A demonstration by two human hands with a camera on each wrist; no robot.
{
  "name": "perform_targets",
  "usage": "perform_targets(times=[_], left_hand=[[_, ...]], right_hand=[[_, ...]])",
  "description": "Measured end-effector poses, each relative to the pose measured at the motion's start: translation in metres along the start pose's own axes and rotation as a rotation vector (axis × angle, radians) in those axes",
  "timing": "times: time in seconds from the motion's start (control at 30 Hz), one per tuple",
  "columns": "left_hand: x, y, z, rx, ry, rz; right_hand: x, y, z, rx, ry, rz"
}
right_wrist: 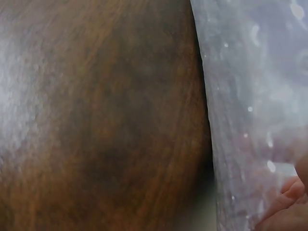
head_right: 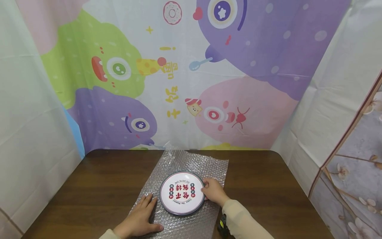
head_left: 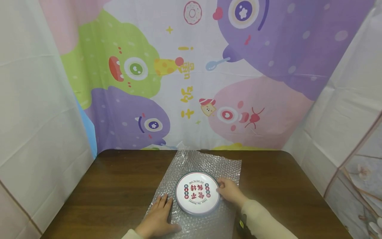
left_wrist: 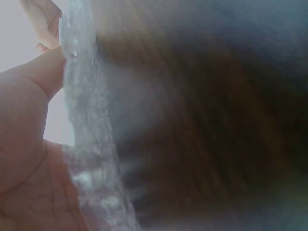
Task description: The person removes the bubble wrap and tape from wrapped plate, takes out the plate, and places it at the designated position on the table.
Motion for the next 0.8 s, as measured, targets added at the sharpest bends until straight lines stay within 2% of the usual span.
perform_targets(times=[0.5, 0.8], left_hand=[[0.0007, 0.0007, -0.0008, 0.007, -0.008, 0.002], [-0.0004, -0.0005, -0.0001, 0.007, -0.008, 0.002]], right_hand=[[0.0, 0.0007, 0.0005, 0.049, 0.051, -0.023], [-0.0034, 0.0013, -0.0005, -0.004, 0.053, 0.016]])
Point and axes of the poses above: each hand's wrist, its own y-axis towards the middle knuckle, its own x-axis out of the palm, z = x × y, the point moved 4 cm from there along y, towards the middle knuckle, and after that the axes turned 13 degrees about -z, right-handed, at the moved point
